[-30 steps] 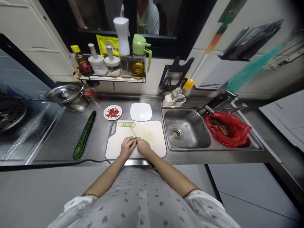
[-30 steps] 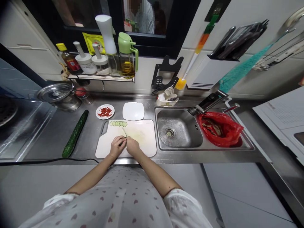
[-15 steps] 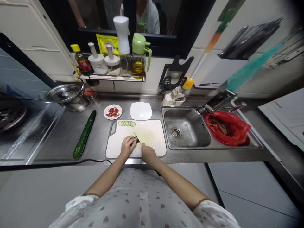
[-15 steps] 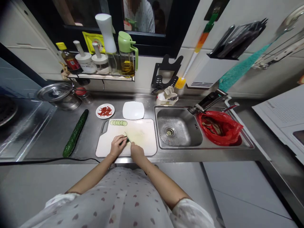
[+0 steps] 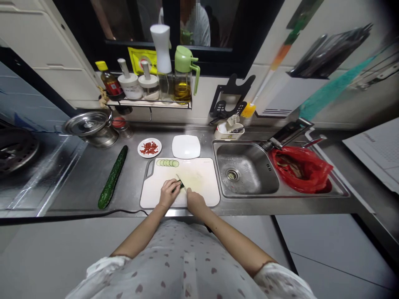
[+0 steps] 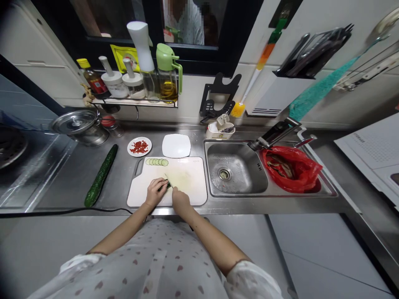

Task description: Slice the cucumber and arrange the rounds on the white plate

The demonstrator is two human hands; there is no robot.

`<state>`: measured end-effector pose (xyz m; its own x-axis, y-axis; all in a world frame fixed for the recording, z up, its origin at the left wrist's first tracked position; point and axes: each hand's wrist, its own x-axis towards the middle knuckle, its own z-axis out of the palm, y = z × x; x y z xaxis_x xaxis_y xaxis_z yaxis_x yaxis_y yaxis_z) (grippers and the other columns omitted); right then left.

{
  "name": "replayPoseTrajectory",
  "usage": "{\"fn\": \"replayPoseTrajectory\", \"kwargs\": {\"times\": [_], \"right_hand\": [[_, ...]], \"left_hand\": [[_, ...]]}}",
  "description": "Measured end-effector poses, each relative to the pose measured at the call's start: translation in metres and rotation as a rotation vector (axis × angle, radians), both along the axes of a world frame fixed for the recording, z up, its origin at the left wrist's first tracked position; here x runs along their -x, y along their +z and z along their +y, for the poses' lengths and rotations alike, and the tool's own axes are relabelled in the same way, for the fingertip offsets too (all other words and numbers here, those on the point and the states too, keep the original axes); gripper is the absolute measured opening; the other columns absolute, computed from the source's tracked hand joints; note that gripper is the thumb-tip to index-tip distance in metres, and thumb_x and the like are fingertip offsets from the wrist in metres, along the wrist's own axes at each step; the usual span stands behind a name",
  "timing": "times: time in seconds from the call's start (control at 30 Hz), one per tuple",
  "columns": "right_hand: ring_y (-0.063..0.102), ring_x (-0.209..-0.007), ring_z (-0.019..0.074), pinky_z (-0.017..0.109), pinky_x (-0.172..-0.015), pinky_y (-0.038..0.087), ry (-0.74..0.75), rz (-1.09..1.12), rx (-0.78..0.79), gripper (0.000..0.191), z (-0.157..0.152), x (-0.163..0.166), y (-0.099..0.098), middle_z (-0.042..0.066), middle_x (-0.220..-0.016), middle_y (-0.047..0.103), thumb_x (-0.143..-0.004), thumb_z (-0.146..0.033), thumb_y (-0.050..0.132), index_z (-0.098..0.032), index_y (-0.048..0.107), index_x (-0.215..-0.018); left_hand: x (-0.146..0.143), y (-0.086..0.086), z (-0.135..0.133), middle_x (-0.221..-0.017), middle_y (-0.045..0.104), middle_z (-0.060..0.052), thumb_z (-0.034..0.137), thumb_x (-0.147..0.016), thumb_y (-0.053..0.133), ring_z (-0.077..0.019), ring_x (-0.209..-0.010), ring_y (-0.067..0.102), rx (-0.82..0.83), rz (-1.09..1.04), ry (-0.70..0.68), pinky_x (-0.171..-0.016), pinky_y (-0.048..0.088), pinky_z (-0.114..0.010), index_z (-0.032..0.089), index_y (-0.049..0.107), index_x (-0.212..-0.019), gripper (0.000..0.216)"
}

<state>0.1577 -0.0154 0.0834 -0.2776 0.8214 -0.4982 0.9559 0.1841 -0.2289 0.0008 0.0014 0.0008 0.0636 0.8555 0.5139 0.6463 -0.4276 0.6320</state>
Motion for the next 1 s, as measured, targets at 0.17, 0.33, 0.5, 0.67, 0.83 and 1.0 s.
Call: {"fn": "replayPoseTrajectory", "kwargs": {"times": [0.17, 0.33, 0.5, 0.67, 0.83, 1.0], "right_hand": [[0.065, -0.099, 0.0222, 0.029, -0.079, 0.047, -0.006, 0.032, -0.005, 0.03, 0.019, 0.013, -0.001, 0.016, -0.099, 0.067, -0.088, -0.007, 0.039, -0.012, 0.044, -0.118], [0.065, -0.099, 0.0212, 0.028, -0.079, 0.047, -0.031, 0.049, -0.013, 0.029, 0.029, 0.02, 0.001, 0.015, -0.101, 0.067, -0.091, -0.01, 0.037, -0.012, 0.045, -0.119], [0.065, -0.098, 0.0213, 0.028, -0.078, 0.047, -0.009, 0.042, -0.018, 0.031, 0.026, 0.013, 0.005, 0.015, -0.101, 0.067, -0.088, -0.007, 0.037, -0.012, 0.045, -0.117], [0.065, -0.096, 0.0235, 0.03, -0.075, 0.046, 0.013, 0.021, 0.003, 0.031, 0.012, 0.001, 0.01, 0.016, -0.099, 0.067, -0.086, -0.006, 0.039, -0.011, 0.045, -0.116], [0.065, -0.096, 0.0241, 0.03, -0.075, 0.045, -0.004, -0.001, 0.03, 0.03, -0.001, -0.006, 0.012, 0.017, -0.098, 0.066, -0.086, -0.006, 0.039, -0.011, 0.046, -0.115], [0.064, -0.095, 0.0247, 0.03, -0.073, 0.044, -0.015, -0.008, 0.03, 0.031, -0.011, -0.016, 0.011, 0.016, -0.096, 0.066, -0.085, -0.006, 0.039, -0.012, 0.046, -0.115]], "left_hand": [[0.0, 0.001, 0.0, -0.097, 0.067, -0.007, 0.026, -0.089, 0.053, -0.0176, -0.091, 0.06, -0.003, 0.004, -0.006, -0.083, 0.052, -0.036, 0.024, 0.069, -0.1, 0.02], [0.001, 0.003, -0.001, -0.097, 0.067, -0.007, 0.026, -0.089, 0.052, -0.0178, -0.091, 0.06, -0.013, 0.033, -0.008, -0.084, 0.051, -0.036, 0.023, 0.069, -0.099, 0.02], [0.0, 0.003, -0.002, -0.099, 0.067, -0.007, 0.026, -0.09, 0.052, -0.0181, -0.093, 0.06, -0.024, 0.045, -0.002, -0.085, 0.051, -0.036, 0.023, 0.069, -0.101, 0.02], [0.001, 0.002, -0.002, -0.099, 0.067, -0.007, 0.027, -0.09, 0.051, -0.0185, -0.094, 0.06, -0.035, 0.044, 0.006, -0.084, 0.052, -0.037, 0.023, 0.069, -0.101, 0.021], [0.002, 0.002, -0.001, -0.1, 0.067, -0.007, 0.026, -0.09, 0.052, -0.0185, -0.093, 0.06, -0.025, 0.055, 0.002, -0.084, 0.051, -0.036, 0.023, 0.069, -0.101, 0.02], [0.001, 0.006, -0.001, -0.098, 0.067, -0.007, 0.026, -0.09, 0.052, -0.0182, -0.093, 0.06, 0.001, 0.055, -0.001, -0.084, 0.051, -0.036, 0.022, 0.069, -0.1, 0.02]]}}
